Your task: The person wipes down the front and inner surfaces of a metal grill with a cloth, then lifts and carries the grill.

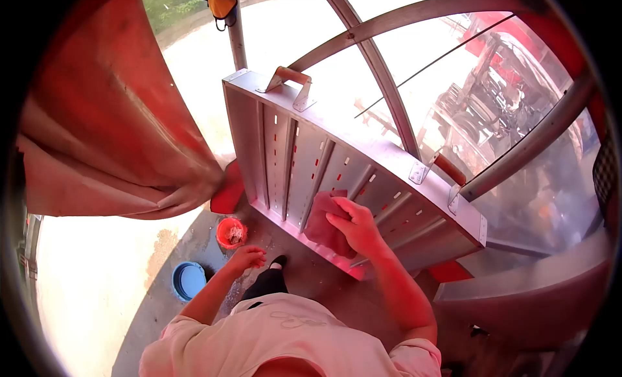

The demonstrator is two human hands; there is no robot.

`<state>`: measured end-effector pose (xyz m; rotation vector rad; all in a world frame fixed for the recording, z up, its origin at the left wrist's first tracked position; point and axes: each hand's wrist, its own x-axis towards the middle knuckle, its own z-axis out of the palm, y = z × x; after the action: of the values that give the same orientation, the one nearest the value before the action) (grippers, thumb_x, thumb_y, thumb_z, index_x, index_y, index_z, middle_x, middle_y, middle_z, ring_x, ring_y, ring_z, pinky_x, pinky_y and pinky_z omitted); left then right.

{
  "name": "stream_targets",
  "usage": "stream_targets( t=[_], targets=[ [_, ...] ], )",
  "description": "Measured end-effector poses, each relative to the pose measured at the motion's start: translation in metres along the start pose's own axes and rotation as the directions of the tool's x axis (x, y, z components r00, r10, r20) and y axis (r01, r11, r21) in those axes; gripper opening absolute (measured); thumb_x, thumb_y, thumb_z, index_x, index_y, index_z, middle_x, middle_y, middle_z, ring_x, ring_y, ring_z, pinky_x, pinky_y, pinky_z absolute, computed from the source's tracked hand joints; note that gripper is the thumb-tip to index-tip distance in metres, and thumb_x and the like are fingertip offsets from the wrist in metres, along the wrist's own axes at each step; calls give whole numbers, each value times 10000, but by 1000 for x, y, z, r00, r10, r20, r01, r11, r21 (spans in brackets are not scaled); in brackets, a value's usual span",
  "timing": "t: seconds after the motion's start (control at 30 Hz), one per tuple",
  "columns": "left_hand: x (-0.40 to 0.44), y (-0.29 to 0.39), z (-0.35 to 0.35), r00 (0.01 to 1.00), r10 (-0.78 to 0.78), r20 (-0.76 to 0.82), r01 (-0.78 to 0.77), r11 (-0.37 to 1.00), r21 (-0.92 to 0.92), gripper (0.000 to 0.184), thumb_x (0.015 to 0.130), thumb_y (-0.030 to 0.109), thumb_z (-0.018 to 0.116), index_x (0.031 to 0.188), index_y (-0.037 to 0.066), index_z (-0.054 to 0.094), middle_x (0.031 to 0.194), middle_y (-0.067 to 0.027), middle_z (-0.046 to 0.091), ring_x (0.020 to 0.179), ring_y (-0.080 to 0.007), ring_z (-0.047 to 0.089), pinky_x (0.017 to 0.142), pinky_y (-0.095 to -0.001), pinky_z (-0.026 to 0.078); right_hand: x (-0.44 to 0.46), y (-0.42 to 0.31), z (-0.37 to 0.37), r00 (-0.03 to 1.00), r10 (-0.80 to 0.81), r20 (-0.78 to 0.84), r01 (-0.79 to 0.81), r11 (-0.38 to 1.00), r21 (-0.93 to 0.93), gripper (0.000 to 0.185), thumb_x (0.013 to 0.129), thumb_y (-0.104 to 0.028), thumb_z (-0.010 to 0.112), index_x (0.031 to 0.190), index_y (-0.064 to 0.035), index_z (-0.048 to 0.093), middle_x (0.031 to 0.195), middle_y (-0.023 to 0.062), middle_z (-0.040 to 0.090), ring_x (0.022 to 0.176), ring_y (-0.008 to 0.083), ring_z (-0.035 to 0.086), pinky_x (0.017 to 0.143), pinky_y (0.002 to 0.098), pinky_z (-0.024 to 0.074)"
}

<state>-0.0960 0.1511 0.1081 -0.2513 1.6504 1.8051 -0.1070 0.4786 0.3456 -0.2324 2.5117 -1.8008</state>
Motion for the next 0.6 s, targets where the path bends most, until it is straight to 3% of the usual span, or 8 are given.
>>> stream_targets(
  t=[0.17, 0.3, 0.37, 0.4, 0.47, 0.53, 0.57, 0.6],
  targets=[
    [44, 49, -13, 991, 116, 69, -118, 993, 14, 236, 907, 141, 561, 1082, -14, 595, 892, -102, 663, 731, -151, 637, 658, -257, 520, 95, -154, -73, 872, -297, -390, 431, 844, 321, 309, 870, -114, 626, 1139, 27, 569, 1020, 89, 633, 923, 148, 605, 811, 269, 478],
    [67, 84, -31, 981, 193, 28, -193, 981, 1, 224, 908, 132, 558, 1076, -12, 594, 876, -87, 658, 739, -152, 633, 672, -258, 515, 206, -246, -131, 458, -754, -471, 749, 613, -252, 419, 848, -193, 658, 1177, 31, 528, 1002, 129, 643, 919, 214, 628, 821, 305, 489],
    [75, 86, -43, 982, 191, -12, -191, 982, 2, 221, 909, 133, 558, 1073, -10, 593, 875, -85, 657, 738, -153, 633, 668, -259, 514, 240, -274, -118, 412, -706, -575, 682, 658, -319, 592, 826, -145, 663, 1364, -139, 413, 1385, 102, 391, 1251, 308, 380, 1061, 414, 289],
    [79, 82, -50, 982, 188, -7, -188, 982, -16, 215, 909, 132, 558, 1068, -9, 593, 873, -86, 657, 736, -153, 633, 661, -259, 513, 262, -274, -127, 462, -719, -520, 377, 689, -619, 524, 816, -186, 676, 1281, -68, 463, 1179, 134, 519, 1090, 294, 508, 943, 388, 393],
    [84, 69, -65, 984, 177, 4, -176, 983, -45, 205, 909, 131, 557, 1058, -5, 593, 868, -86, 657, 731, -153, 633, 647, -258, 513, 313, -244, -146, 673, -656, -342, -126, 354, -927, 463, 803, -230, 683, 1180, -9, 531, 961, 177, 647, 923, 302, 638, 815, 390, 502],
    [88, 61, -77, 990, 139, 4, -138, 990, -39, 195, 909, 130, 557, 1048, -1, 593, 866, -88, 657, 720, -153, 631, 635, -255, 510, 327, -230, -144, 893, -398, -211, -163, 152, -975, 395, 807, -230, 668, 1132, -29, 571, 944, 176, 653, 906, 310, 644, 782, 416, 518],
    [89, 58, -82, 993, 116, 4, -116, 993, -37, 190, 909, 129, 557, 1044, 0, 593, 865, -89, 657, 714, -153, 630, 628, -254, 509, 313, -233, -125, 955, -237, -180, -127, 223, -966, 354, 813, -227, 657, 1104, -36, 593, 940, 165, 659, 895, 294, 647, 760, 415, 529],
    [92, 55, -89, 993, 118, 10, -117, 993, -29, 183, 909, 124, 555, 1040, 3, 593, 863, -92, 655, 711, -152, 626, 623, -251, 505, 291, -243, -104, 960, -178, -215, -159, 285, -945, 392, 845, -290, 616, 1121, -12, 595, 1011, 107, 634, 843, 222, 631, 543, 314, 533]
  ],
)
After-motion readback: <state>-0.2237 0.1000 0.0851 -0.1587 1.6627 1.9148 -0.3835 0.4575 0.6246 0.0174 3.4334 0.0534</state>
